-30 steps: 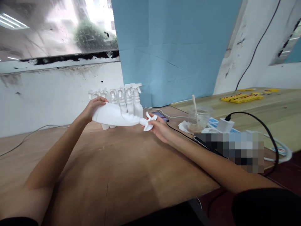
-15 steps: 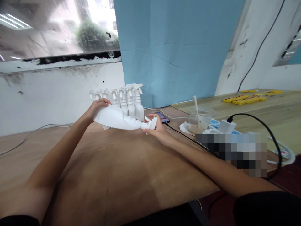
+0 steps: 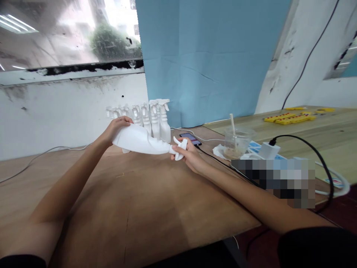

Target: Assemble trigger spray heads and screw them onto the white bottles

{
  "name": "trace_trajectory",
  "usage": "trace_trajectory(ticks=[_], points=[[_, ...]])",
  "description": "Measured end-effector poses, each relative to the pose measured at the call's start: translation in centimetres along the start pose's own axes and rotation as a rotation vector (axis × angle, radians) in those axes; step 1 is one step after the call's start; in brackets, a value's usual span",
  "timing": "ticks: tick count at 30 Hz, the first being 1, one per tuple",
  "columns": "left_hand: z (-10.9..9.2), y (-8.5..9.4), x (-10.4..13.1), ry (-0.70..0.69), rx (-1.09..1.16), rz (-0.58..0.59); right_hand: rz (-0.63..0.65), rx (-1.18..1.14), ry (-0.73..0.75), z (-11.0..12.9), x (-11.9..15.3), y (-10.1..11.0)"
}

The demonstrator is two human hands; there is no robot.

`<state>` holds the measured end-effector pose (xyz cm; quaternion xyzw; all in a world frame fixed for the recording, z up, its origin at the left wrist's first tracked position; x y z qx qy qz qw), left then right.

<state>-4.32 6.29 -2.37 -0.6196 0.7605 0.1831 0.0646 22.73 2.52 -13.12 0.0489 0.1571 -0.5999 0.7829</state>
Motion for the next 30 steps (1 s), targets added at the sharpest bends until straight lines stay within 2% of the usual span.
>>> trace_trajectory(ticks=[6, 11, 16, 21, 26, 30], points=[[-0.2, -0.4, 0.2, -0.025, -0.034, 0.009, -0.008, -0.066, 0.000, -0.2, -0.1, 0.2], [-0.5, -0.6, 0.4, -0.031, -0.031, 0.007, -0.033, 0.024, 0.040, -0.3, -0.2, 0.5], [-0.6, -0.6, 0.5, -0.041, -0.008, -0.001, -0.015, -0.028, 0.065, 0.0, -0.2, 0.4], [-0.4, -0.7, 0.5, -0.025, 0.007, -0.008, -0.067, 0.044, 0.079, 0.4, -0.2, 0.6], [-0.5, -0.6, 0.5, -0.036, -0.012, -0.016, -0.034, 0.002, 0.061, 0.2, -0.2, 0.6], [-0.6, -0.5, 0.5, -0.050, -0.037, -0.016, -0.023, 0.051, 0.119, 0.8, 0.1, 0.2]])
Point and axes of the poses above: each hand's wrist, its own x-axis away from the middle knuckle, its own y-axis out of the back of the hand, z = x × y, the point moved 3 cm from there along -x, towards the middle knuckle, and after that the axes turned 5 degrees about x, right-handed, at the moved point
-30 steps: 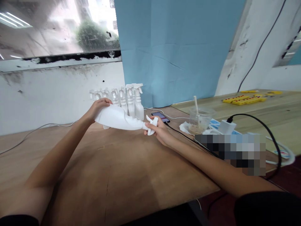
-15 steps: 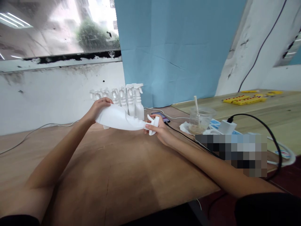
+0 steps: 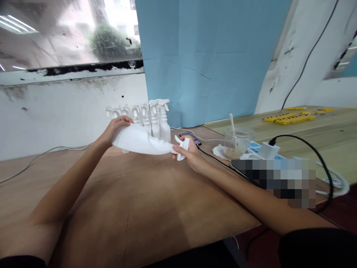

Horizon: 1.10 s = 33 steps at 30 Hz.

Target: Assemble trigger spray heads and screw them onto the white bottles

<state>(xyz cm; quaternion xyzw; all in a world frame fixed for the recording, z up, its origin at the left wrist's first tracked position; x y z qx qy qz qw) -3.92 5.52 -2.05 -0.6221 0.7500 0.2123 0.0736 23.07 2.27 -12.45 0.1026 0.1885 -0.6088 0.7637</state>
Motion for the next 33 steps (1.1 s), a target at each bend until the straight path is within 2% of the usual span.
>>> trace_trajectory(ticks=[7, 14, 21, 28, 33], points=[[0.3, -0.2, 0.1, 0.026, 0.035, 0.003, -0.056, -0.023, 0.011, 0.2, 0.1, 0.0], [0.4, -0.2, 0.1, 0.052, 0.050, -0.009, -0.045, -0.080, 0.007, -0.4, 0.0, 0.2], [1.1, 0.5, -0.6, 0.081, 0.089, -0.069, 0.033, -0.259, -0.174, -0.6, -0.2, -0.4], [1.2, 0.4, -0.6, 0.072, 0.061, -0.052, 0.115, -0.145, -0.190, -0.8, -0.1, -0.3], [0.7, 0.2, -0.3, 0.009, 0.016, -0.013, 0.055, -0.032, -0.210, -1.1, 0.3, -0.3]])
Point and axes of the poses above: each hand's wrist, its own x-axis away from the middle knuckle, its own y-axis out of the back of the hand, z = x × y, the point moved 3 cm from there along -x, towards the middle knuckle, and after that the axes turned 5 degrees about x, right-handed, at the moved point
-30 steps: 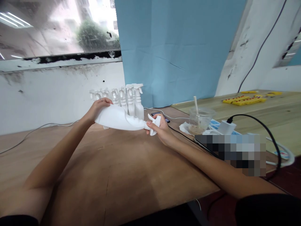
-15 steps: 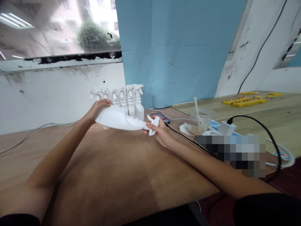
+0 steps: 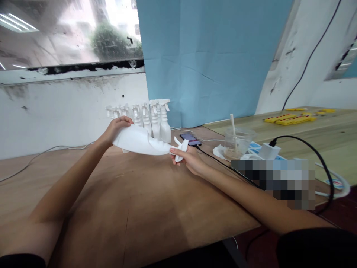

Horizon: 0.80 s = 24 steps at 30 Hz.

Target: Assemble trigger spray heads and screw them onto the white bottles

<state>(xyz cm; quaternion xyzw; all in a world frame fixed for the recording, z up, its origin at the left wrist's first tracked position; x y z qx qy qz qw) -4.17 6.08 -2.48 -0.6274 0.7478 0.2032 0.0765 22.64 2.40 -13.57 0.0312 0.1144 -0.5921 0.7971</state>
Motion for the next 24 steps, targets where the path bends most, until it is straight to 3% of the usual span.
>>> trace_trajectory(ticks=[7, 14, 17, 19, 24], points=[[0.2, -0.5, 0.2, -0.015, 0.039, 0.032, -0.158, 0.044, 0.039, 0.1, 0.2, 0.6], [0.6, -0.4, 0.1, -0.031, 0.026, 0.049, -0.161, 0.045, 0.046, 0.1, 0.2, 0.4], [0.2, 0.2, 0.2, -0.051, -0.080, 0.093, -0.120, -0.029, 0.069, 0.0, -0.2, 0.3], [-0.2, 0.4, 0.6, -0.028, -0.214, 0.205, -0.103, -0.100, 0.068, 0.1, -0.5, 0.4], [-0.5, -1.2, 2.5, 0.162, -0.429, 0.715, -0.073, -0.257, 0.001, 1.1, -0.7, 0.8]])
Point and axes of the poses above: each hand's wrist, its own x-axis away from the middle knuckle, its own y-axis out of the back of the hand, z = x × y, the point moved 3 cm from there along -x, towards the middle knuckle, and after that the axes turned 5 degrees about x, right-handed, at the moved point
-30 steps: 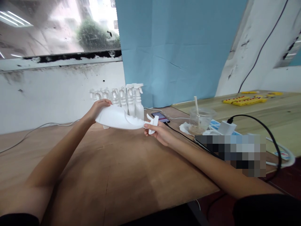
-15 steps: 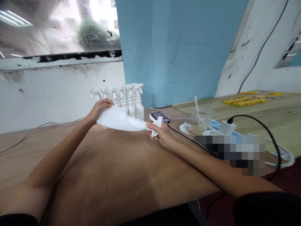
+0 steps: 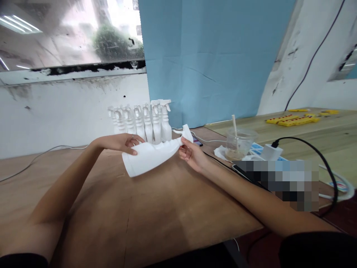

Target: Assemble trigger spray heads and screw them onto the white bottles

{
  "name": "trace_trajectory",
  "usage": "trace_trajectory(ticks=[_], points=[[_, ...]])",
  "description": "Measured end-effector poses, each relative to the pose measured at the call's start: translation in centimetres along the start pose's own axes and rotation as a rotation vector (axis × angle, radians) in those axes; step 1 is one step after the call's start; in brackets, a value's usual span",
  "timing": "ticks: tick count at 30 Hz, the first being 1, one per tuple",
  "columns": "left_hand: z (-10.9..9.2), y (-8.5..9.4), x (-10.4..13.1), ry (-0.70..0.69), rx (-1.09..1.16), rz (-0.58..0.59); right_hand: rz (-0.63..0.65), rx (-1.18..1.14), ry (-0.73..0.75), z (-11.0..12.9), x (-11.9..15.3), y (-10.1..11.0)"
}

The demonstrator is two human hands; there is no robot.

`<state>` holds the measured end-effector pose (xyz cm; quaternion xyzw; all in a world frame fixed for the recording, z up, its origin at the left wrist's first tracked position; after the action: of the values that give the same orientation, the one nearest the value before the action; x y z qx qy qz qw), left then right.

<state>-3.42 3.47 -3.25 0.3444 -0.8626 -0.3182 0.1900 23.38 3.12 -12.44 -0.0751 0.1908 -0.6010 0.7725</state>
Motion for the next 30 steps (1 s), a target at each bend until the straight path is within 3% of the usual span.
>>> trace_trajectory(ticks=[5, 7, 11, 17, 23, 27, 30], points=[[-1.8, -3.3, -0.3, -0.015, 0.198, 0.366, 0.087, 0.045, -0.035, 0.8, 0.9, -0.1], [-2.2, -3.9, -0.3, -0.015, 0.217, 0.443, 0.126, 0.042, -0.047, 0.9, 1.2, -0.1], [-2.1, -3.9, -0.3, -0.009, 0.181, 0.451, 0.146, 0.029, -0.093, 0.9, 1.5, -0.1], [-1.7, -5.5, -1.1, -0.018, 0.168, 0.514, 0.024, 0.065, -0.104, 1.2, 1.3, 0.0], [-0.9, -6.0, -1.3, 0.039, 0.121, 0.594, 0.120, 0.080, -0.086, 1.1, 1.5, -0.8], [-1.4, -6.0, -1.4, -0.050, 0.057, 0.524, 0.184, 0.052, -0.079, 0.6, 1.8, -1.3], [-2.4, -6.3, -1.5, -0.154, 0.032, 0.405, 0.251, 0.079, -0.095, -0.1, 2.0, -1.6]])
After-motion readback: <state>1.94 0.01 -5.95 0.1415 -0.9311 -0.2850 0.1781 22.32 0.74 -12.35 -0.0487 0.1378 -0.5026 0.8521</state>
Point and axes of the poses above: each hand's wrist, its own x-axis away from the middle knuckle, its own y-axis out of the back of the hand, z = x × y, the point moved 3 cm from there along -x, towards the middle knuckle, and after that the axes turned 5 degrees about x, right-handed, at the moved point
